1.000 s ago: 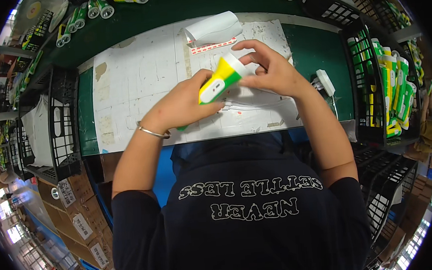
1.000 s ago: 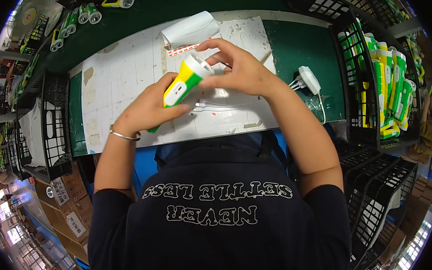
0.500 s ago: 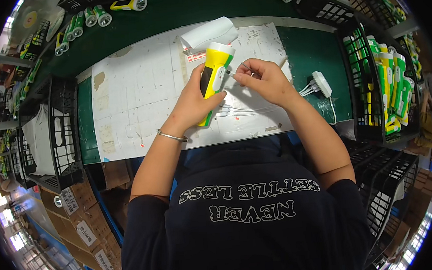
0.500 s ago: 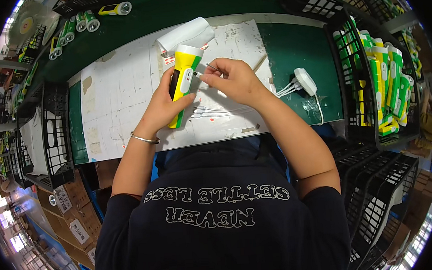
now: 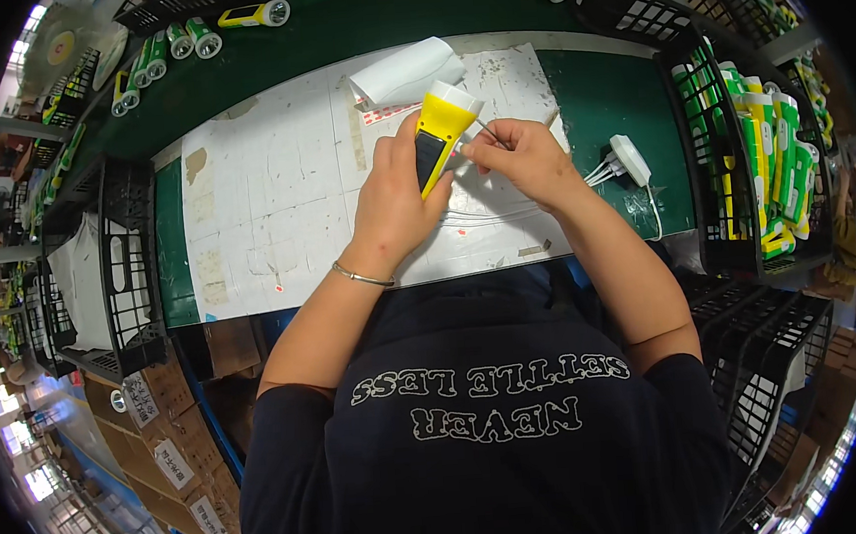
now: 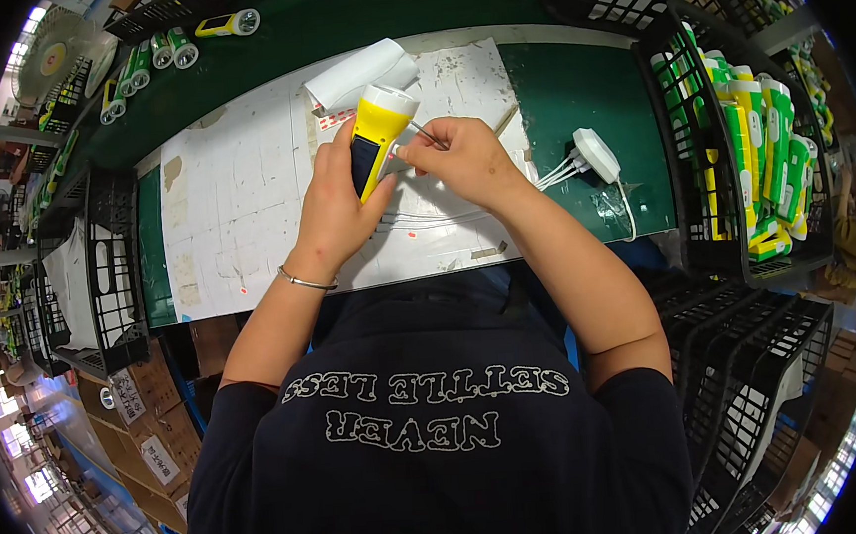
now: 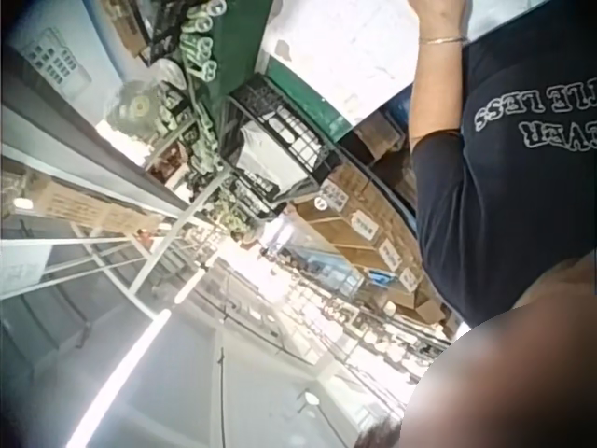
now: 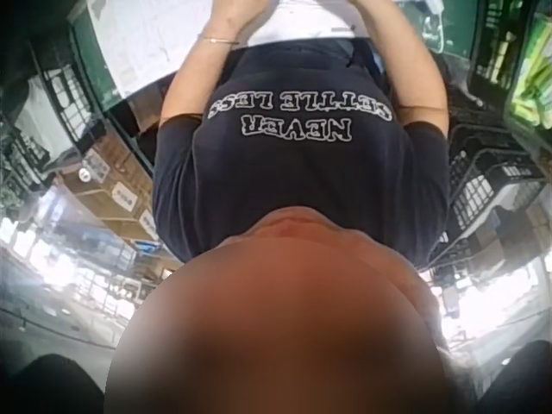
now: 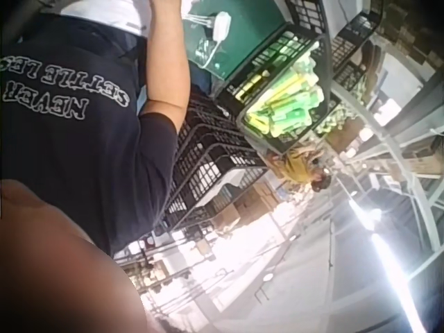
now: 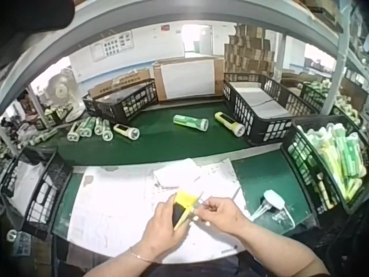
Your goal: Assembling handheld flashlights by joining housing components and testing functionality.
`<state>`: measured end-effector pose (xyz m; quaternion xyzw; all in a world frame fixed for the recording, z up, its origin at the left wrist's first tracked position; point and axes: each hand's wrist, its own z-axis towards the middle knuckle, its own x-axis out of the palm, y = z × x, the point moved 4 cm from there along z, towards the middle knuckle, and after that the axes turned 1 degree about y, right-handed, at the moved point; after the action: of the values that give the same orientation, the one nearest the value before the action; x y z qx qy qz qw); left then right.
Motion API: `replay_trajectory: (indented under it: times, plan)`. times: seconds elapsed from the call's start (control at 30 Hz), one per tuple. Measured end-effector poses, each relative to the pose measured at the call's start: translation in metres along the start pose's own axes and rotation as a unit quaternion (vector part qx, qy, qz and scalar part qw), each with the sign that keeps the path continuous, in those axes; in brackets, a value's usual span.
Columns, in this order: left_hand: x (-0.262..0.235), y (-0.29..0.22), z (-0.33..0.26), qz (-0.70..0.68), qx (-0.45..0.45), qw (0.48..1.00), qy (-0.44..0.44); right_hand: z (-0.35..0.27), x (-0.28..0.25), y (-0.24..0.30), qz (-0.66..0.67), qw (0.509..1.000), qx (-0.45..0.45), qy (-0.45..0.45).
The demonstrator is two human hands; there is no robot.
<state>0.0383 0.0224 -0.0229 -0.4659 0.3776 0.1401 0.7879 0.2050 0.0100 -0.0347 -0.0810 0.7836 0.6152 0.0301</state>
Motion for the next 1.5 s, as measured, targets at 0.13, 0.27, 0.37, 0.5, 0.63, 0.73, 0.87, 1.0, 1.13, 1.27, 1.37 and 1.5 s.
replay_trajectory:
  times: [0.13, 0.27, 0.37, 0.5, 0.63, 0.73, 0.87, 1.0, 1.13, 1.27, 1.37, 1.5]
  plan:
    - [-0.005, 0.010, 0.005, 0.016, 0.013, 0.999, -0.050, -0.013, 0.002, 0.011, -0.014, 0.999, -0.041, -0.002]
    - [-0.009, 0.025, 0.023, -0.413, -0.167, 0.895, -0.025, -0.033, -0.011, 0.022, -0.207, 0.969, -0.124, -0.055]
    - [-0.001, -0.016, 0.022, -0.586, -0.118, 0.800, 0.046, -0.040, 0.010, 0.030, -0.143, 0.968, -0.201, -0.036]
    - [-0.002, -0.026, 0.024, -0.631, -0.077, 0.767, 0.080, -0.078, -0.029, 0.058, -0.235, 0.936, -0.232, -0.118]
    - [-0.027, -0.010, 0.034, -0.510, -0.089, 0.853, 0.068, -0.137, -0.185, 0.073, -0.254, 0.850, -0.058, -0.459]
    - [-0.030, 0.006, 0.052, -0.472, -0.120, 0.873, 0.034, -0.191, -0.275, 0.052, -0.562, 0.608, 0.023, -0.561]
    - [-0.034, 0.022, 0.069, -0.438, -0.138, 0.888, 0.016, -0.208, -0.287, 0.031, -0.597, 0.588, 0.173, -0.518]
    - [-0.029, 0.012, 0.087, -0.427, -0.143, 0.892, 0.044, -0.204, -0.316, 0.015, -0.571, 0.585, 0.260, -0.513]
    - [-0.019, 0.009, 0.103, -0.407, -0.151, 0.898, 0.072, -0.194, -0.348, 0.008, -0.507, 0.633, 0.325, -0.486]
    - [-0.016, 0.016, 0.120, -0.394, -0.170, 0.900, 0.081, -0.166, -0.372, 0.008, -0.501, 0.640, 0.339, -0.473]
    - [-0.013, 0.015, 0.135, -0.380, -0.177, 0.903, 0.089, -0.143, -0.395, 0.011, -0.517, 0.605, 0.344, -0.498]
    - [-0.009, 0.012, 0.154, -0.342, -0.171, 0.918, 0.105, -0.128, -0.435, -0.003, -0.524, 0.568, 0.358, -0.525]
